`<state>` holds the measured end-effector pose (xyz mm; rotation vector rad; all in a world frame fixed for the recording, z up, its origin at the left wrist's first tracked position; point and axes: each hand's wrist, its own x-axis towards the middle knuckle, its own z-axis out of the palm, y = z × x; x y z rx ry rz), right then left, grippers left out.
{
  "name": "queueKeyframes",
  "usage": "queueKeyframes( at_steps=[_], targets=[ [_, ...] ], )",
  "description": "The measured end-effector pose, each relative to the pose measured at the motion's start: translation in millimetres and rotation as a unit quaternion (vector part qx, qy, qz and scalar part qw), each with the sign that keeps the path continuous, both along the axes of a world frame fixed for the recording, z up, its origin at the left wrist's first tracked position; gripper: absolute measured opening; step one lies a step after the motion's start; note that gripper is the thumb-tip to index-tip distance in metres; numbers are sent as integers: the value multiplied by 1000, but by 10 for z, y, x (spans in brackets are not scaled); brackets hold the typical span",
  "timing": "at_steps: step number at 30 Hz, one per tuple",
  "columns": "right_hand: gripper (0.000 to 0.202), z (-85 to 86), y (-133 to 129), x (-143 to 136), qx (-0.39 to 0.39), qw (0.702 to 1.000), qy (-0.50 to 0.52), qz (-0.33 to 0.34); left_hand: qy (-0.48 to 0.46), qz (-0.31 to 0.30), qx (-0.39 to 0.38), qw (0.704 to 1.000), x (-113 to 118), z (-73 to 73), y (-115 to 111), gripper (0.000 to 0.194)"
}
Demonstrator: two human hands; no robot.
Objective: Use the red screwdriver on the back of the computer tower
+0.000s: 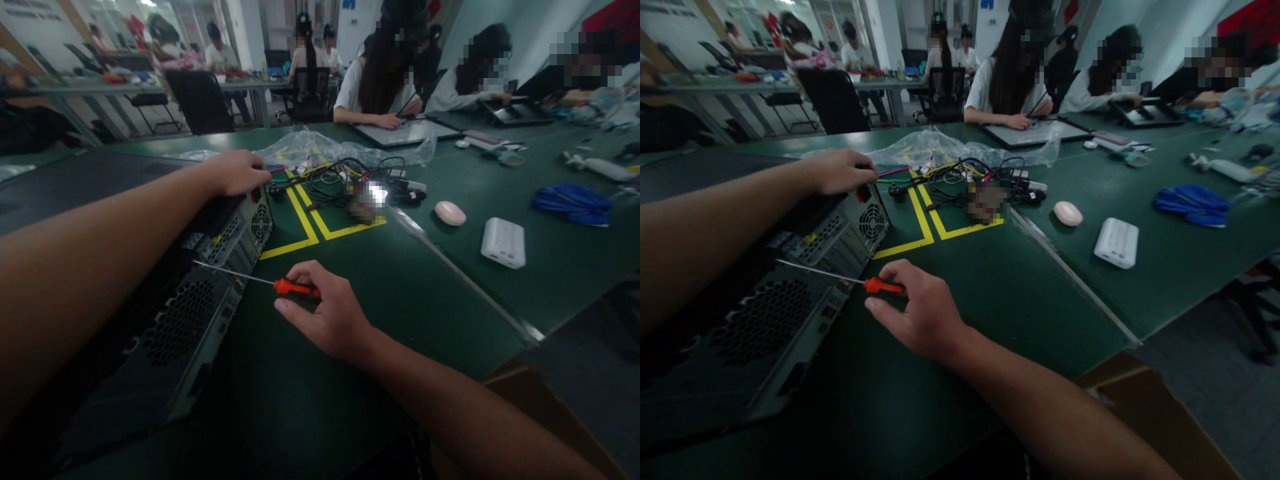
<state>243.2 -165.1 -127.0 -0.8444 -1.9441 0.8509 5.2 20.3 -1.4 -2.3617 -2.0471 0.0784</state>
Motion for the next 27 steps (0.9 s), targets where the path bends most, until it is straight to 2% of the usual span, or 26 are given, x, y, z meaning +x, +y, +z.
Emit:
queueKeyframes(
  at_steps=[6, 27],
  targets=[
    [11, -1, 32, 5, 18, 1000, 21, 6, -1, 1, 0, 1000, -23, -27, 33, 78],
    [11, 20, 29, 12, 2, 1000, 8, 1, -10, -6, -5, 1000, -39, -21, 34, 82]
  ],
)
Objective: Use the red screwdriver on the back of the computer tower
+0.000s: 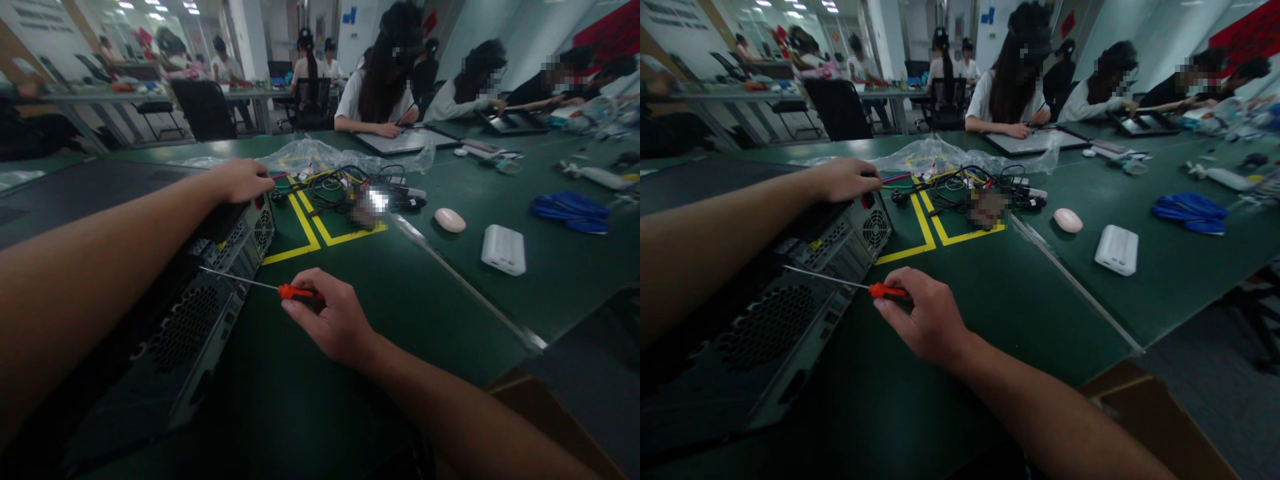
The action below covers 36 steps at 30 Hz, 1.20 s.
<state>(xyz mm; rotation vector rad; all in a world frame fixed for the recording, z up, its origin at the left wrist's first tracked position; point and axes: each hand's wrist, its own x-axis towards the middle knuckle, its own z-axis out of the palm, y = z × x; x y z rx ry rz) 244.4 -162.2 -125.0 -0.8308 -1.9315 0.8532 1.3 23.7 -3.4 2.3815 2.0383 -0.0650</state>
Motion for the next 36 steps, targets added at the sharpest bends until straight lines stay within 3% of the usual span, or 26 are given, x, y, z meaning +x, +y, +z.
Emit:
queueKeyframes(
  at_steps=[14, 26, 36],
  targets=[
    [12, -3, 0, 7, 11, 1000, -1, -11, 7, -10, 19, 1000, -23, -19, 18, 78],
    [26, 18, 8, -4, 21, 1000, -16, 5, 7, -5, 5, 1000, -11, -7, 9, 81],
    [14, -27, -18, -17, 0, 1000, -13, 7, 12, -7, 5, 1000, -9, 2, 8, 81]
  ],
)
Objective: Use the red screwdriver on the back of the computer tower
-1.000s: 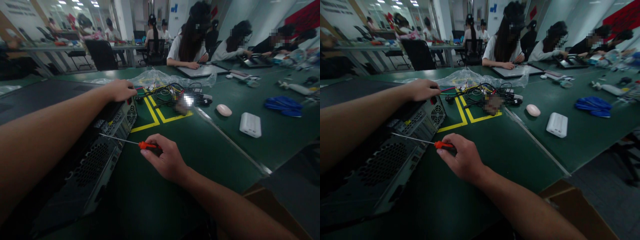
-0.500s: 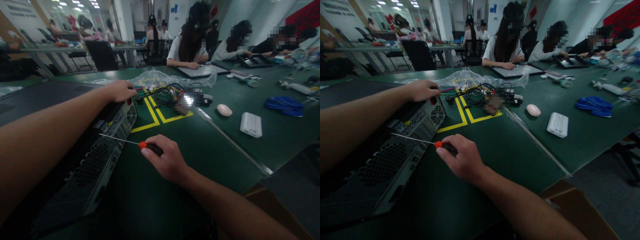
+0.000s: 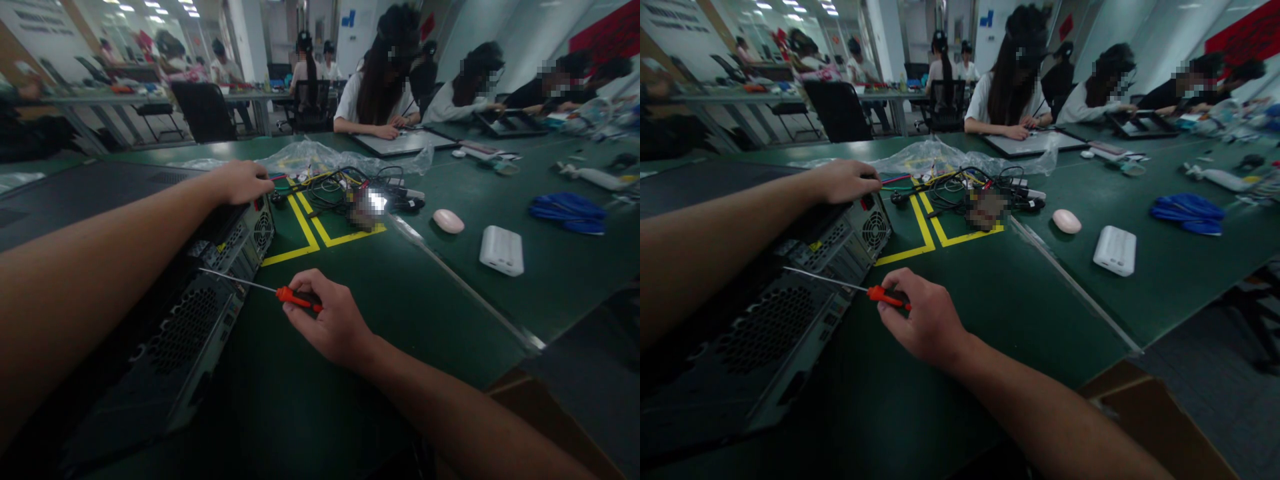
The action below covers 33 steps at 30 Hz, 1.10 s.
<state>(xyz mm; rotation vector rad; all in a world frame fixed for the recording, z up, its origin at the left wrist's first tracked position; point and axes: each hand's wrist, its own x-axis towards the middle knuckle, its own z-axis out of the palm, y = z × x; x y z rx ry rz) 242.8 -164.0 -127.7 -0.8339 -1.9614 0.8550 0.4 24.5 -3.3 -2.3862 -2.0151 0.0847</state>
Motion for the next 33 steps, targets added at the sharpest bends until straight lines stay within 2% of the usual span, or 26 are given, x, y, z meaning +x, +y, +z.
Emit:
queueKeyframes(
  at_steps=[33],
  targets=[
    [13, 6, 8, 12, -2, 1000, 2, 1, -13, 0, -4, 1000, 0, -4, -4, 83]
  ],
)
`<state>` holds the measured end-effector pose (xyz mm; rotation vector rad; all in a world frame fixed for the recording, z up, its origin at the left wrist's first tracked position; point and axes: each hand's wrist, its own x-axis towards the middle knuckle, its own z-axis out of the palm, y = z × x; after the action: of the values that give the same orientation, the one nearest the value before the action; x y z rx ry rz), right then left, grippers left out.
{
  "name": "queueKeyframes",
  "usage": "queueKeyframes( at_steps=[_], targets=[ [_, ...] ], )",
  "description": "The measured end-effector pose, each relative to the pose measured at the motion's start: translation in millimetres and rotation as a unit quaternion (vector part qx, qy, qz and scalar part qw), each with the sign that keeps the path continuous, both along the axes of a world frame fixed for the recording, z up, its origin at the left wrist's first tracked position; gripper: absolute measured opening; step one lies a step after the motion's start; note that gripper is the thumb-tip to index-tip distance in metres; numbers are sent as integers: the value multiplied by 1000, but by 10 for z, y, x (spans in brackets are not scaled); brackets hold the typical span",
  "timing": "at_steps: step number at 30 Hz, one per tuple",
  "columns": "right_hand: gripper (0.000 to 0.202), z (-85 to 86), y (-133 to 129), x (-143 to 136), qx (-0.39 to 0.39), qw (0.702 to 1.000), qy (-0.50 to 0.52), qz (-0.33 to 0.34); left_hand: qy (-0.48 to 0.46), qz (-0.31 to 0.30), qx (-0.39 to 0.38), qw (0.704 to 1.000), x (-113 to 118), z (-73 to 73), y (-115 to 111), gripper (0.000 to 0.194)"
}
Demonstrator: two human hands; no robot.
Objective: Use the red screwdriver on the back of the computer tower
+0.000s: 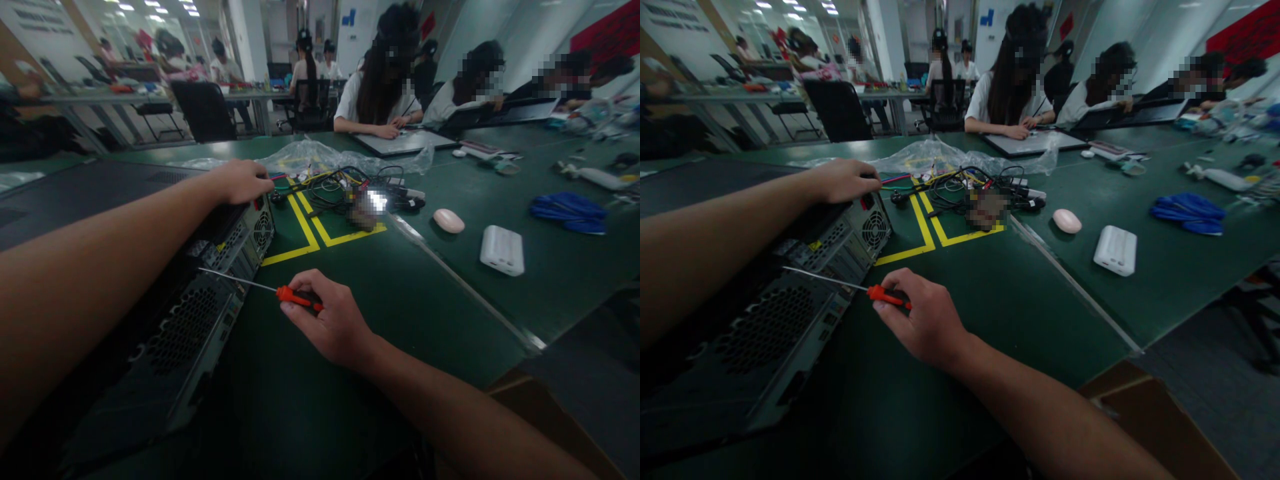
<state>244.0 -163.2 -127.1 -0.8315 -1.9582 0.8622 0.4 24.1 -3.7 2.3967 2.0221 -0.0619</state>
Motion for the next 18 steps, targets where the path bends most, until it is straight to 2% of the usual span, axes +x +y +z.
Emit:
queueKeyframes(
  at_steps=[18],
  targets=[
    [13, -10, 0, -3, 1, 1000, 6, 0, 7, 3, -3, 1000, 7, 7, -3, 82]
  ],
)
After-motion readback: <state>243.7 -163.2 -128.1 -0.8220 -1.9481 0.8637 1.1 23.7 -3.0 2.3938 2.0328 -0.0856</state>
